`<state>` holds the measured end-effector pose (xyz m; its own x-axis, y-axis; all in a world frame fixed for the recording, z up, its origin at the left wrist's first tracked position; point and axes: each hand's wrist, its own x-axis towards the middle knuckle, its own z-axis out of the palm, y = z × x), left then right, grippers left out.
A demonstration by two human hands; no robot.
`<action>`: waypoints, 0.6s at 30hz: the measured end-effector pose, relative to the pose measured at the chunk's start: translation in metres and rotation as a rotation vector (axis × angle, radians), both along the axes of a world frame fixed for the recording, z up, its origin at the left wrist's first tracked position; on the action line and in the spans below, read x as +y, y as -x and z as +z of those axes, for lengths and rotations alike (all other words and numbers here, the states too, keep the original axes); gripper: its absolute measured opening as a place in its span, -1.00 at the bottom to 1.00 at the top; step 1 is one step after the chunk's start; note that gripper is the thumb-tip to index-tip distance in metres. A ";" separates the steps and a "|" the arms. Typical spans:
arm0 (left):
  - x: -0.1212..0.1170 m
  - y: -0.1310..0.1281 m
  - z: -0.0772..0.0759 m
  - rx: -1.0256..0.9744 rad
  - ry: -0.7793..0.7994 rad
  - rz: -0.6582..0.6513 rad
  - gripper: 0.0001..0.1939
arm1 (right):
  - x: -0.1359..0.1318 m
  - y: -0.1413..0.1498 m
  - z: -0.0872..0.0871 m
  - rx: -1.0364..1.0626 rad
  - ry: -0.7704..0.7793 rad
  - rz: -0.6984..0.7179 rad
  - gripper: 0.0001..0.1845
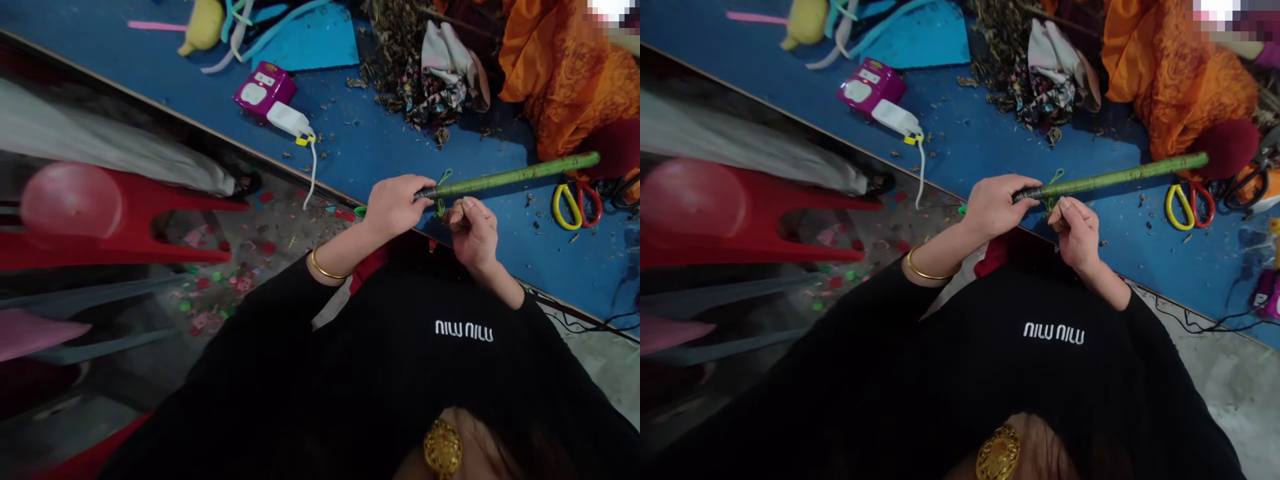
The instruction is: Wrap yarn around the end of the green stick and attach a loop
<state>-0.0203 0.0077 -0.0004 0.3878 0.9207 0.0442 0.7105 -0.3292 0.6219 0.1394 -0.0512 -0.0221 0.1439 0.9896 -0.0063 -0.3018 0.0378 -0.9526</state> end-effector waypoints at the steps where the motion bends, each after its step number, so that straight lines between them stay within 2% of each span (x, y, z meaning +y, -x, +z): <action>1: -0.001 -0.001 -0.002 -0.003 -0.011 0.004 -0.68 | -0.002 0.000 0.000 0.001 0.012 -0.012 -0.46; 7: 0.000 -0.007 -0.012 -0.024 -0.012 0.006 -0.73 | -0.012 -0.001 0.004 -0.021 0.079 -0.061 -0.45; 12: 0.002 -0.008 -0.015 -0.013 0.009 -0.010 -0.73 | -0.015 -0.001 0.009 0.007 0.073 -0.050 -0.46; 16: 0.000 -0.007 -0.014 0.030 -0.074 -0.043 -0.72 | -0.011 -0.007 0.024 -0.004 -0.008 0.037 -0.49; 18: 0.000 -0.005 -0.012 0.044 -0.107 -0.068 -0.72 | -0.005 -0.013 0.037 -0.088 -0.091 0.112 -0.51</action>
<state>-0.0153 0.0076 -0.0128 0.4533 0.8829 0.1223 0.7098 -0.4405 0.5497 0.1522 -0.0563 0.0148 0.0286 0.9954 0.0918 -0.2244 0.0959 -0.9698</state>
